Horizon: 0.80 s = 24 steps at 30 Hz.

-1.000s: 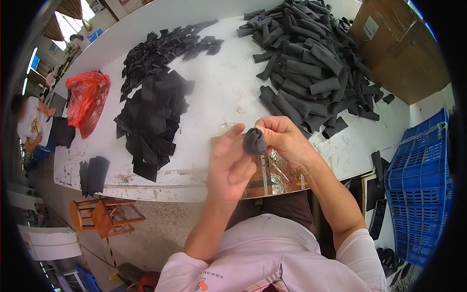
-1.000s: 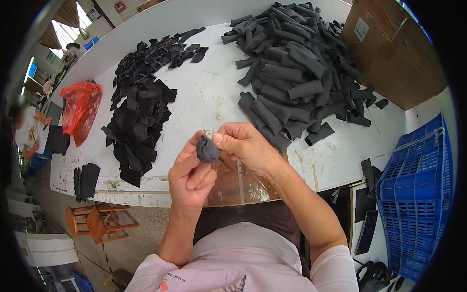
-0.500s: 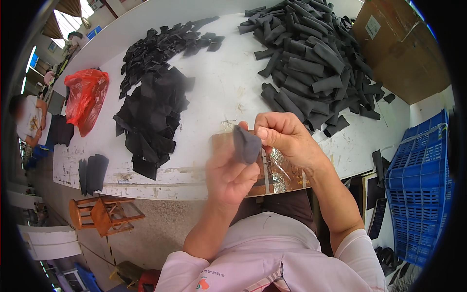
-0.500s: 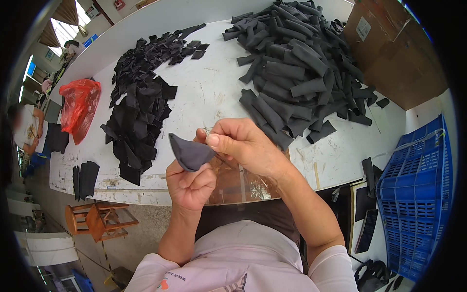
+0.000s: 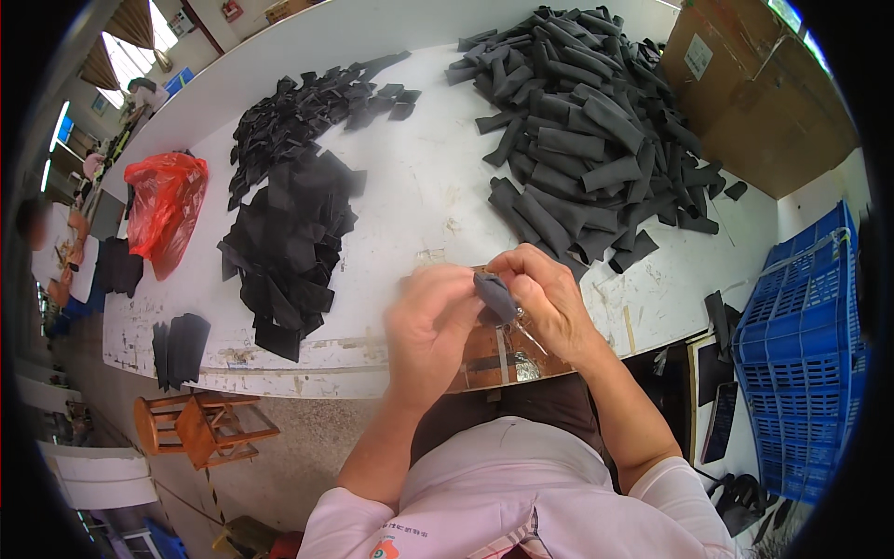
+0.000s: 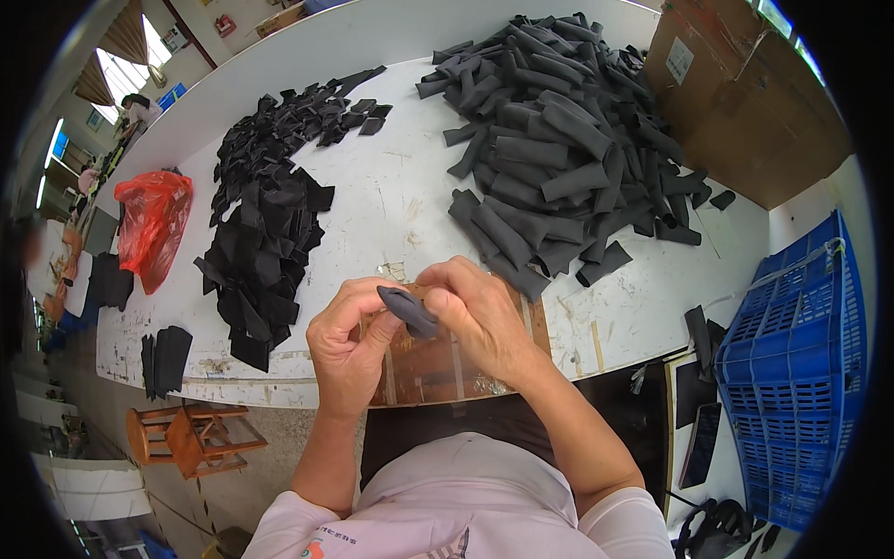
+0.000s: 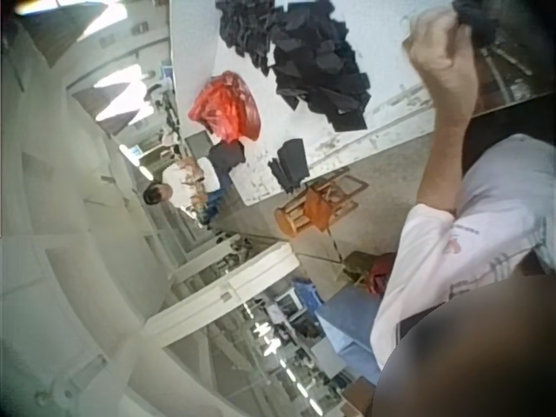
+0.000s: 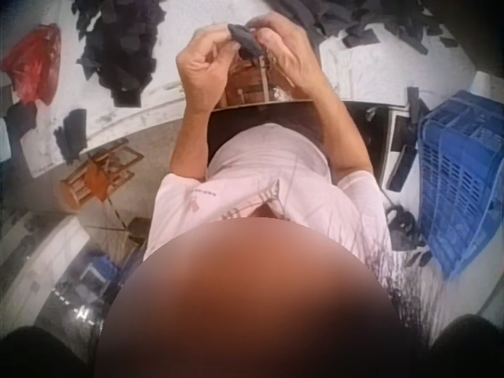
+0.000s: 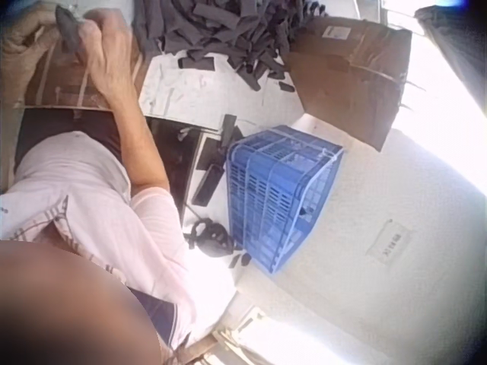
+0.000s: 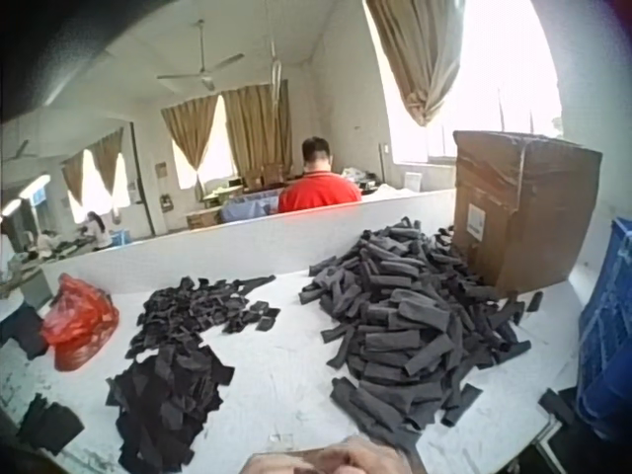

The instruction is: Assembling or preparing black flexible components at a factory workbench.

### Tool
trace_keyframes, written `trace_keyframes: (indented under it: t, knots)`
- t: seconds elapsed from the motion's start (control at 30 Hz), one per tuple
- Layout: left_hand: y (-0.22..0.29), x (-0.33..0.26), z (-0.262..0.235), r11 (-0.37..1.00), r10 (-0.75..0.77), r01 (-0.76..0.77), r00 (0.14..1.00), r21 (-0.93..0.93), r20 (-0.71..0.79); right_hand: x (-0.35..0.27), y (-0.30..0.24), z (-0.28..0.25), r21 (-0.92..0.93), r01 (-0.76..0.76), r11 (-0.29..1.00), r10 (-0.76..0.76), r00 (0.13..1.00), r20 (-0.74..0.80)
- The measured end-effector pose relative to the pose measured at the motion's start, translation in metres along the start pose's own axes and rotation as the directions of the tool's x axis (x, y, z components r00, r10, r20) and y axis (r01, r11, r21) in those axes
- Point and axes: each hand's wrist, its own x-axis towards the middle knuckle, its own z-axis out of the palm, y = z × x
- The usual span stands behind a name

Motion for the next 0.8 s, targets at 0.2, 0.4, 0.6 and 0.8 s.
trace_keyframes:
  t: [0.2,0.4,0.6,0.8]
  knots:
    - [0.003,-0.010,0.004,0.924,-0.096,0.002,0.970,-0.383,-0.225,0.014,-0.040,-0.006,-0.606,0.429,0.670,-0.223,0.895,0.387]
    - [-0.023,-0.013,0.005,0.864,-0.243,0.188,0.968,-0.466,-0.060,-0.009,0.007,0.002,-0.533,0.300,0.792,-0.171,0.945,0.278]
    - [0.007,0.015,0.005,0.879,-0.121,0.171,0.983,-0.445,0.140,-0.003,0.000,0.000,-0.490,0.382,0.783,-0.283,0.922,0.266]
    - [0.002,0.017,0.004,0.945,-0.146,0.177,0.981,-0.277,0.130,-0.004,0.011,0.000,-0.430,0.344,0.835,-0.239,0.930,0.279]
